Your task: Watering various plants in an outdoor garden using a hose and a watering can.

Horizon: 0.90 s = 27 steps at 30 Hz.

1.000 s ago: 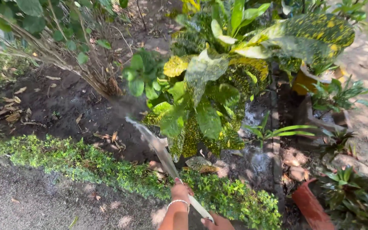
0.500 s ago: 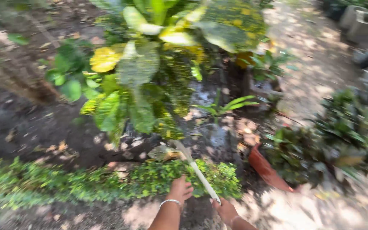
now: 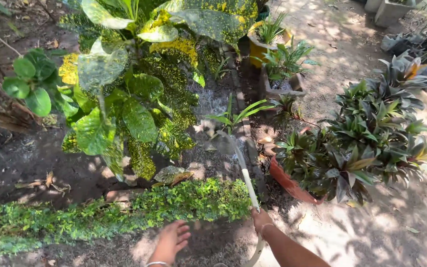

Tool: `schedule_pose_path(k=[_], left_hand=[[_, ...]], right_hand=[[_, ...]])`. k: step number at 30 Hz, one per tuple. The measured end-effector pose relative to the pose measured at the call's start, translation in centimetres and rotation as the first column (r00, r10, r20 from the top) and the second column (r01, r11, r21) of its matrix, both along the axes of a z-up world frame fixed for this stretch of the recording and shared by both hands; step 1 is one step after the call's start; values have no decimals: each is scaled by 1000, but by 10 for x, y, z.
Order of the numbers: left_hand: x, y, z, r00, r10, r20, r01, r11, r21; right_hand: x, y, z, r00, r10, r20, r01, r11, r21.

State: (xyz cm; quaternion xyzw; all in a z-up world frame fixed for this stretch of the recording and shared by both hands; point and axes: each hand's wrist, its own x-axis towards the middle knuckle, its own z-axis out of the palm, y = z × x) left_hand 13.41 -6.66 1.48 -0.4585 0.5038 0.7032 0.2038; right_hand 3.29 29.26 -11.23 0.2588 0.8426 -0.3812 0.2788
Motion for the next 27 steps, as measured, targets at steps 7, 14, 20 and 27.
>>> schedule_pose_path(k=[7, 14, 20, 27], left_hand=[[51, -52, -94, 984, 176, 11, -177, 980, 90], [103, -77, -127, 958, 282, 53, -286, 953, 99], [135, -83, -118, 940, 342, 2, -342, 938, 63], [148, -70, -123, 924, 368, 106, -377, 922, 85]], right_hand=[[6, -7, 22, 990, -24, 142, 27, 999, -19], [13, -27, -17, 954, 298, 45, -301, 946, 123], [12, -65, -8, 902, 427, 62, -431, 892, 138], [11, -104, -1, 760, 648, 49, -640, 733, 231]])
